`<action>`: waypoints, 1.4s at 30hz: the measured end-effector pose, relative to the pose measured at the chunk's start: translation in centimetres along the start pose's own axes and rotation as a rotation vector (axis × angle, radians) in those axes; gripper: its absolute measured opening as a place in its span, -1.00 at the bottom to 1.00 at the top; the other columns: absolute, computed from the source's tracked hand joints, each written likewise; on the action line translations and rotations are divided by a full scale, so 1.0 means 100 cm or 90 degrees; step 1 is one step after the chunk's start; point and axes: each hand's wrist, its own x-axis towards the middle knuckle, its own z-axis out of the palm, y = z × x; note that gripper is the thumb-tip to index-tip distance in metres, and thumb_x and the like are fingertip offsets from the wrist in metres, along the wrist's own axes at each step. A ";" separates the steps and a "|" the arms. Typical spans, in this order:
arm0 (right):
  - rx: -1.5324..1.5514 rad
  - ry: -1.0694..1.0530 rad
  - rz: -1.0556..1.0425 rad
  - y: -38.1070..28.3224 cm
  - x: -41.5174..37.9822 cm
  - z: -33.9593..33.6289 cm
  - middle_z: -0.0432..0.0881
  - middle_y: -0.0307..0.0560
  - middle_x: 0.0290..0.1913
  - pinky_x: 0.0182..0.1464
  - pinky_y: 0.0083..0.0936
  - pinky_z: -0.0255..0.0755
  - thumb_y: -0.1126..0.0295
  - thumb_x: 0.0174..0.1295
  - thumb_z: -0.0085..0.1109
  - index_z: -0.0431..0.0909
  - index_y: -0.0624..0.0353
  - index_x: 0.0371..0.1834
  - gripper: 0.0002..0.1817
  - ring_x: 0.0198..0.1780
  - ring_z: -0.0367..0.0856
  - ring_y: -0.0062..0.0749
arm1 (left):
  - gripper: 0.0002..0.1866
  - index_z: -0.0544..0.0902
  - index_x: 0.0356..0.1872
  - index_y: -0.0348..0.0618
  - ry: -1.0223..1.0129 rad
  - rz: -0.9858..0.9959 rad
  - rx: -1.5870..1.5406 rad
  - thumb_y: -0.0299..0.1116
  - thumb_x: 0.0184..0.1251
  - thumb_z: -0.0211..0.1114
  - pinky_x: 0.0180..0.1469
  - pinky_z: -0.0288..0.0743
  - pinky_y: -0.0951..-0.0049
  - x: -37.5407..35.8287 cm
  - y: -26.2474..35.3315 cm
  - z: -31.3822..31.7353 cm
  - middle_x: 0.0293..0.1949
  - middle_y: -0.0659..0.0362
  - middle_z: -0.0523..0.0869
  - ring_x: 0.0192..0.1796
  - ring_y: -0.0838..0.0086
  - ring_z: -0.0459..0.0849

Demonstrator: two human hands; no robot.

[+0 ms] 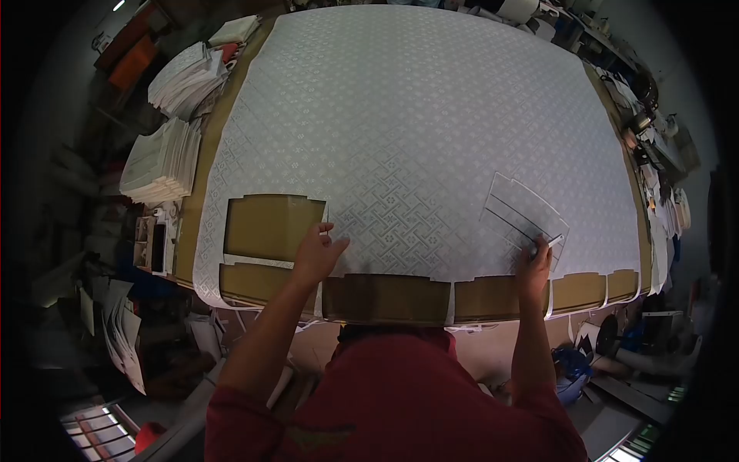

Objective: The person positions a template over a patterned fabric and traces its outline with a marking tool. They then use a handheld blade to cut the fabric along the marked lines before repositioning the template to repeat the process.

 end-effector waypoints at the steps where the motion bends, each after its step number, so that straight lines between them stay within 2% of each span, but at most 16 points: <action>1: 0.003 0.050 -0.030 -0.012 -0.005 -0.005 0.67 0.25 0.25 0.45 0.07 0.32 0.46 0.34 0.33 0.37 0.22 0.51 -0.35 0.32 0.53 0.37 | -0.26 0.49 0.44 -0.25 0.034 -0.036 -0.031 -0.05 0.37 0.53 0.18 0.62 0.26 0.004 -0.007 -0.002 0.16 -0.17 0.74 0.17 0.22 0.75; 3: 0.025 0.103 -0.039 -0.030 -0.013 -0.001 0.70 0.22 0.18 0.37 0.06 0.41 0.52 0.33 0.32 0.39 0.23 0.48 -0.37 0.26 0.56 0.36 | -0.30 0.52 0.39 -0.26 0.072 -0.066 -0.034 -0.07 0.37 0.54 0.16 0.63 0.27 0.009 -0.005 -0.015 0.15 -0.14 0.75 0.17 0.24 0.76; 5: 0.077 0.034 -0.041 -0.047 -0.014 -0.016 0.70 0.25 0.20 0.36 0.07 0.43 0.54 0.32 0.31 0.44 0.25 0.39 -0.45 0.28 0.55 0.37 | -0.35 0.52 0.38 -0.32 -0.041 -0.139 -0.434 -0.19 0.38 0.52 0.15 0.63 0.25 0.004 0.002 -0.018 0.11 0.00 0.76 0.13 0.28 0.75; 6: 0.091 0.027 -0.046 -0.061 -0.012 -0.025 0.68 0.29 0.24 0.37 0.08 0.43 0.55 0.29 0.32 0.48 0.24 0.27 -0.53 0.31 0.54 0.39 | -0.35 0.52 0.38 -0.32 -0.054 -0.141 -0.433 -0.19 0.38 0.52 0.15 0.63 0.25 -0.009 0.017 -0.010 0.11 0.00 0.76 0.13 0.28 0.75; 8: 0.101 0.015 -0.082 -0.064 -0.017 -0.016 0.67 0.27 0.24 0.37 0.07 0.44 0.57 0.30 0.31 0.47 0.25 0.34 -0.48 0.35 0.53 0.35 | -0.40 0.50 0.39 -0.35 -0.098 -0.073 -0.587 -0.31 0.42 0.47 0.18 0.60 0.27 -0.044 0.050 0.004 0.12 0.08 0.74 0.13 0.33 0.72; 9: 0.118 0.003 -0.130 -0.068 -0.016 -0.010 0.66 0.25 0.25 0.37 0.05 0.45 0.58 0.30 0.30 0.46 0.26 0.40 -0.43 0.39 0.51 0.32 | -0.40 0.50 0.39 -0.35 -0.100 -0.073 -0.585 -0.31 0.42 0.47 0.18 0.60 0.27 -0.051 0.048 0.019 0.12 0.08 0.74 0.13 0.33 0.72; 11: 0.132 0.010 -0.166 -0.094 -0.013 -0.009 0.64 0.28 0.30 0.40 0.09 0.43 0.60 0.27 0.31 0.48 0.27 0.30 -0.50 0.40 0.49 0.37 | -0.46 0.51 0.38 -0.32 -0.122 0.020 -0.548 -0.37 0.46 0.42 0.24 0.57 0.30 -0.061 0.042 0.048 0.15 0.11 0.71 0.15 0.37 0.69; 15: 0.179 -0.035 -0.221 -0.113 -0.007 0.008 0.63 0.32 0.33 0.43 0.16 0.40 0.61 0.23 0.33 0.46 0.24 0.21 -0.53 0.37 0.49 0.49 | -0.50 0.52 0.37 -0.31 -0.082 0.003 -0.576 -0.37 0.49 0.40 0.31 0.53 0.32 -0.060 0.049 0.074 0.20 0.09 0.69 0.20 0.36 0.66; 18: 0.206 -0.043 -0.257 -0.117 0.000 0.016 0.63 0.34 0.32 0.44 0.17 0.39 0.62 0.21 0.35 0.46 0.22 0.20 -0.52 0.36 0.49 0.55 | -0.54 0.47 0.38 -0.36 -0.074 0.016 -0.441 -0.40 0.56 0.29 0.28 0.65 0.15 -0.048 0.051 0.077 0.15 0.00 0.71 0.18 0.19 0.74; 20: 0.226 -0.054 -0.263 -0.122 0.000 0.019 0.62 0.35 0.32 0.43 0.18 0.39 0.62 0.20 0.35 0.46 0.21 0.20 -0.52 0.35 0.49 0.56 | -0.70 0.58 0.20 -0.30 -0.084 -0.109 -0.543 -0.37 0.60 0.26 0.11 0.69 0.34 -0.047 0.051 0.073 0.09 0.06 0.76 0.07 0.34 0.77; 23: 0.219 -0.068 -0.287 -0.121 0.002 0.020 0.63 0.33 0.32 0.38 0.19 0.42 0.61 0.20 0.36 0.46 0.20 0.20 -0.51 0.33 0.51 0.53 | -0.79 0.58 0.10 -0.29 0.059 -0.093 -0.604 -0.39 0.63 0.21 -0.03 0.73 0.35 -0.044 0.038 0.048 0.00 0.06 0.78 -0.02 0.35 0.81; 27: 0.247 -0.092 -0.274 -0.123 -0.001 0.022 0.64 0.27 0.34 0.37 0.17 0.43 0.59 0.22 0.35 0.48 0.19 0.19 -0.54 0.32 0.53 0.48 | -0.79 0.55 0.11 -0.27 0.172 -0.096 -0.612 -0.38 0.63 0.21 -0.01 0.76 0.29 -0.049 0.004 0.021 -0.03 0.06 0.76 -0.03 0.34 0.80; 30: 0.274 -0.155 -0.268 -0.134 -0.013 0.027 0.63 0.27 0.35 0.41 0.16 0.40 0.57 0.22 0.35 0.50 0.19 0.16 -0.57 0.32 0.52 0.50 | -0.75 0.50 0.18 -0.23 0.160 -0.091 -0.628 -0.41 0.62 0.22 -0.01 0.81 0.23 -0.058 -0.006 0.019 0.00 0.04 0.73 -0.02 0.29 0.80; 34: 0.224 -0.221 -0.354 -0.159 -0.027 0.026 0.58 0.25 0.42 0.41 0.06 0.43 0.54 0.26 0.34 0.51 0.21 0.20 -0.57 0.38 0.49 0.44 | -0.57 0.32 0.32 -0.20 0.193 -0.153 -0.644 -0.55 0.55 0.24 -0.11 0.85 0.19 -0.055 0.005 0.038 0.06 -0.02 0.68 0.00 0.21 0.80; 38: 0.259 -0.253 -0.399 -0.187 -0.047 0.032 0.57 0.27 0.44 0.44 0.06 0.40 0.52 0.27 0.35 0.51 0.24 0.21 -0.56 0.41 0.46 0.44 | -0.57 0.27 0.32 -0.22 0.223 -0.100 -0.605 -0.57 0.56 0.22 -0.15 0.85 0.24 -0.055 0.013 0.017 0.03 -0.05 0.69 -0.05 0.22 0.81; 42: 0.260 -0.280 -0.311 -0.227 -0.061 0.031 0.57 0.29 0.43 0.54 0.14 0.28 0.51 0.28 0.35 0.52 0.23 0.21 -0.57 0.43 0.44 0.48 | -0.61 0.27 0.28 -0.23 0.206 0.060 -0.531 -0.57 0.57 0.19 -0.23 0.82 0.32 -0.034 0.012 -0.049 -0.04 -0.04 0.70 -0.13 0.25 0.81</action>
